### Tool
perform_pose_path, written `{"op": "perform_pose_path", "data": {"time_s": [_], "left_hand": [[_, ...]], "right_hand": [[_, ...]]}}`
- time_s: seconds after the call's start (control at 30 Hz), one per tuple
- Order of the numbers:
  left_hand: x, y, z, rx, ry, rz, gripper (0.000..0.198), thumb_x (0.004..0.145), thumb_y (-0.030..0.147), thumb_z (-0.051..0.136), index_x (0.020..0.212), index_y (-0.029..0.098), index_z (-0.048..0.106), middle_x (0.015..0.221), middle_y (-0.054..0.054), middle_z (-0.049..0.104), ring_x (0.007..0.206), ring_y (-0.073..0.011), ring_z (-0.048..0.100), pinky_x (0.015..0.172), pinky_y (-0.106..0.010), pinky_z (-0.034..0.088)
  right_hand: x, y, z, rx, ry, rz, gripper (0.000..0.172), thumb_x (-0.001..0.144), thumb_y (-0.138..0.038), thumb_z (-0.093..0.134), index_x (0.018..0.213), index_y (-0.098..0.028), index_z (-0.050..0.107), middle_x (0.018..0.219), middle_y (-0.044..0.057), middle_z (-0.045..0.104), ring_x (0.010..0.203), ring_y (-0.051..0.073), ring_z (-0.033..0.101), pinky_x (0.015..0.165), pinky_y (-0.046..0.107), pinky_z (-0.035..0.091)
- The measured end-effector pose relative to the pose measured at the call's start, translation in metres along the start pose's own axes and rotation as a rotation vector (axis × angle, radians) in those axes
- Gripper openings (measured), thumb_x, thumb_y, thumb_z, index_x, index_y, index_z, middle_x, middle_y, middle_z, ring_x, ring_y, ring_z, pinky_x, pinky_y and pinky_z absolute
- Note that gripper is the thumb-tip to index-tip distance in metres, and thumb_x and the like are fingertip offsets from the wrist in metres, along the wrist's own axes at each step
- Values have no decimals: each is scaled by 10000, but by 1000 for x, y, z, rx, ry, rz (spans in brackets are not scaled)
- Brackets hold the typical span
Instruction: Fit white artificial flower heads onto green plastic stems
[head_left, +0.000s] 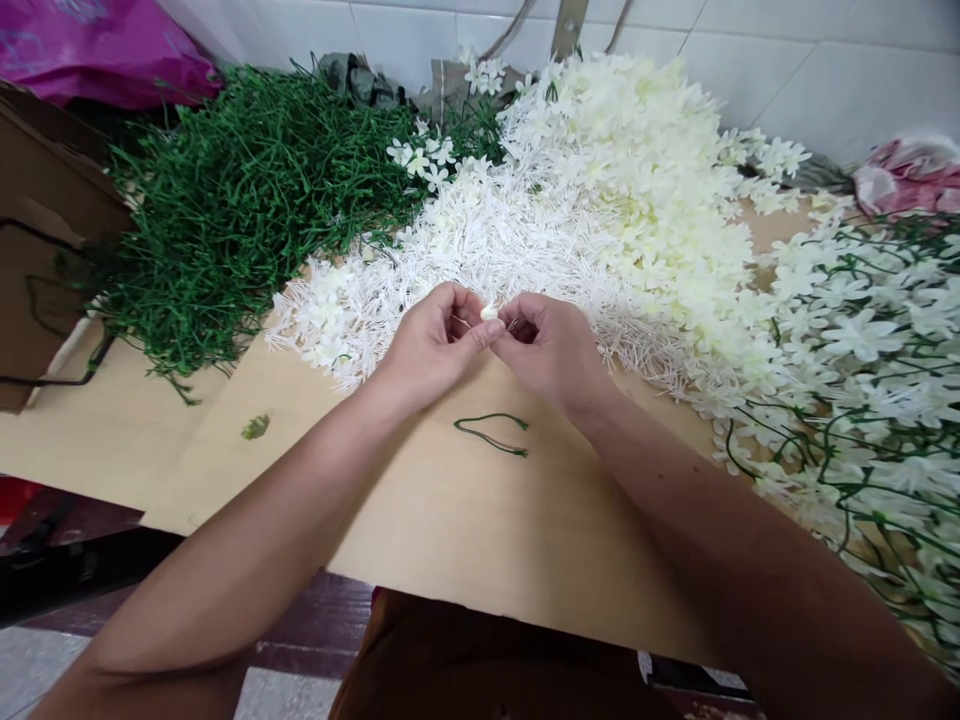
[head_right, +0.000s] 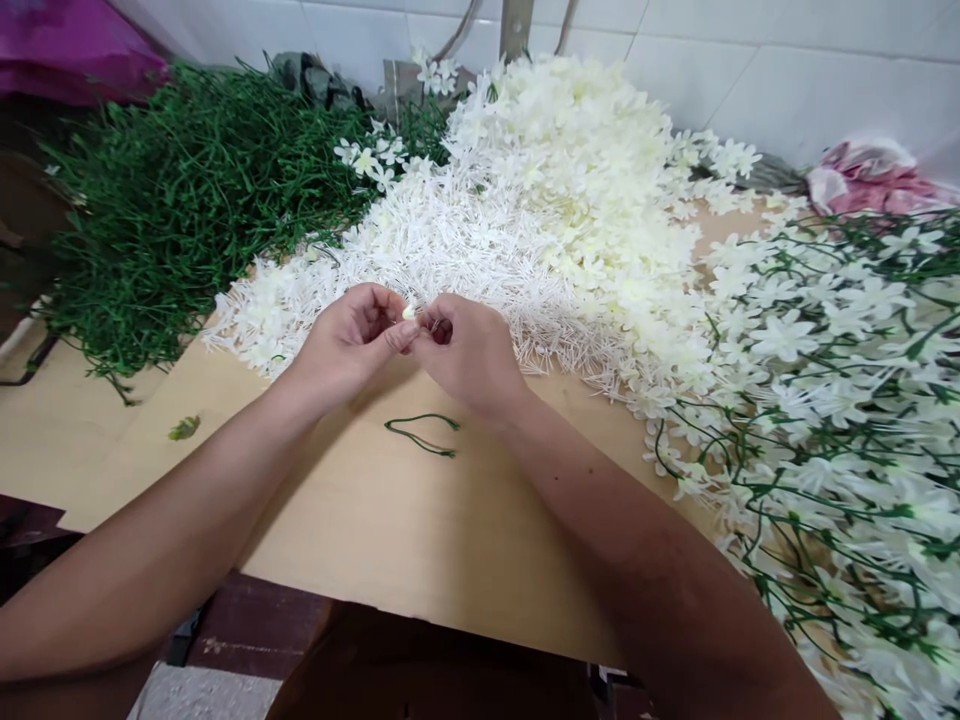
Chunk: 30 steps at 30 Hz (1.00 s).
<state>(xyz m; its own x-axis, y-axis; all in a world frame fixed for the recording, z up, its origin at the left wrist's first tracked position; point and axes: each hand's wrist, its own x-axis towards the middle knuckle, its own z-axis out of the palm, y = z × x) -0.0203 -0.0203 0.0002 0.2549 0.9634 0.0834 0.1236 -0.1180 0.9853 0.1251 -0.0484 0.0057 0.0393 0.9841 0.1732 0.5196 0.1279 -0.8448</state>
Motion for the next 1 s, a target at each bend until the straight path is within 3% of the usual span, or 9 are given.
{"op": "perform_pose_path", "data": {"time_s": [0.27,0.43,0.57,0.67,0.73,0.8,0.93,1.0], "left_hand": [[3,4,2,49,-17,-119,109,731,115,615,686,160,526,561,59,486,526,-71,448,547,-218,353],[4,5,-4,212,2,-49,70,737,100,575,692,152,566,585,51,495,542,-74,418,567,-230,344],[11,2,-30,400,182,96,78,774,157,594,832,168,645,678,15,542,633,-120,489,640,-275,402],[13,4,-52,534,412,260,131,806,252,647,925,203,671,899,-39,598,833,-174,556,774,-324,436],[11,7,-56,575,491,330,192,798,313,684,958,209,683,1023,-64,597,932,-196,557,809,-332,436],[7,9,-50,528,411,334,246,790,383,695,945,192,690,1003,-66,612,903,-185,562,769,-313,444],[-2,9,-20,292,66,189,336,737,481,729,826,162,672,809,-38,645,725,-139,553,664,-264,441],[-2,7,-11,172,37,113,334,689,460,776,770,160,652,734,-16,632,667,-121,537,630,-247,431]], "right_hand": [[0,3,2,-59,-14,-48,87,691,-163,588,618,-176,544,521,-67,476,501,68,403,546,255,315],[3,6,-5,-124,14,-104,69,674,-129,575,626,-175,556,553,-50,512,539,81,427,576,265,327],[10,12,-13,-75,95,-49,80,658,-129,577,607,-179,543,521,-55,491,503,76,405,549,265,323],[13,15,-13,47,106,-7,75,650,-129,573,607,-183,544,497,-63,472,469,65,375,508,252,308],[12,13,-11,116,75,-15,75,656,-133,570,608,-185,543,488,-68,459,458,58,359,486,241,296],[10,11,-7,147,43,-44,74,668,-138,570,616,-184,543,493,-69,460,459,55,358,479,234,294],[4,7,-2,133,39,-107,56,695,-151,590,657,-178,559,534,-63,504,478,51,378,497,234,321],[4,6,-3,144,32,-120,67,705,-146,599,658,-174,561,540,-62,510,481,49,382,503,235,332]]}}
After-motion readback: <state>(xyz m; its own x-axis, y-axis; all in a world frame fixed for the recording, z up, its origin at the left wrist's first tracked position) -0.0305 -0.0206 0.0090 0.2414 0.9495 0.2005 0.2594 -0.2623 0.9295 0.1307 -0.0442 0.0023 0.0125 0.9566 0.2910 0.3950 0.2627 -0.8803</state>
